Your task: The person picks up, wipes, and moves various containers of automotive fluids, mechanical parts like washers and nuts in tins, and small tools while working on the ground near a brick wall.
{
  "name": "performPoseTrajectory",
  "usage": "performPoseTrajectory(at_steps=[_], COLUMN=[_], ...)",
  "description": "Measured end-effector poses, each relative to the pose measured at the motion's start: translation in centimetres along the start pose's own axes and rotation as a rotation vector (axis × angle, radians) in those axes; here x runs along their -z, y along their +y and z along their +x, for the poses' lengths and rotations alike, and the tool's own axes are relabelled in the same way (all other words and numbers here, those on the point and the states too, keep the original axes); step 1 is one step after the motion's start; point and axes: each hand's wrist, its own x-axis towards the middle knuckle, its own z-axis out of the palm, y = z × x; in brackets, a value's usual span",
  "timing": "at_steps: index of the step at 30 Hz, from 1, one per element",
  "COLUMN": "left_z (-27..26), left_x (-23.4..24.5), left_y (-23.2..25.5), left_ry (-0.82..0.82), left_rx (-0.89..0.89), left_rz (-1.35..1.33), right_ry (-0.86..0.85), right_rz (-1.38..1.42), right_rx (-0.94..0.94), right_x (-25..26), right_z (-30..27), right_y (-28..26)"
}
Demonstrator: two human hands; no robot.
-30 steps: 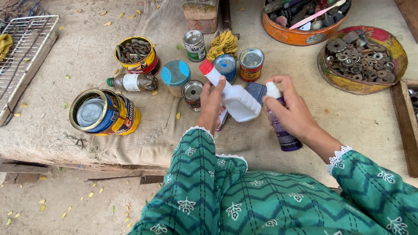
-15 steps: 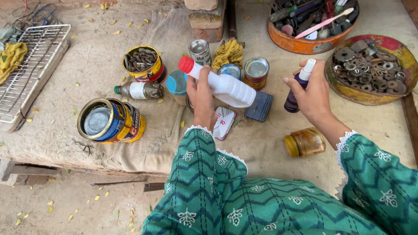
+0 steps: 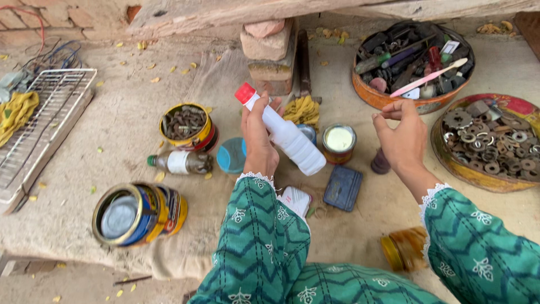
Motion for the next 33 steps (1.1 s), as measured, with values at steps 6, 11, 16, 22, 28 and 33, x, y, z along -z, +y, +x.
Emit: performPoseTrajectory(at_steps=[6, 11, 16, 22, 28, 33], left_z=[5.1, 7.5, 7.7, 6.1, 4.9, 1.9], left_x=[-0.5, 0.2, 0.5, 0.8, 0.1, -1.6], left_y=[-0.2, -1.0, -1.1, -2.6, -3.1, -5.2], left_ry=[-0.138, -0.141, -0.201, -0.191, -0.182, -0.079], left_rx=[0.130, 0.249, 0.295, 0.477, 0.352, 0.264], left_rz=[-0.075, -0.106, -0.131, 0.000, -0.049, -0.022], right_ry=[-0.221, -0.563, -0.867, -0.877, -0.330, -0.398], right_rz=[-0.483, -0.312, -0.052, -0.197, 0.262, 0.442], right_rx=[0.284, 0.070, 0.191, -0.151, -0.067, 0.107], right_x=[-2.9, -11.1, -20.6, -18.8, -6.4, -1.9], right_z=[4.1, 8.1, 9.3, 9.7, 5.9, -2.7], right_y=[-4.8, -3.4, 0.9, 1.7, -2.3, -8.0])
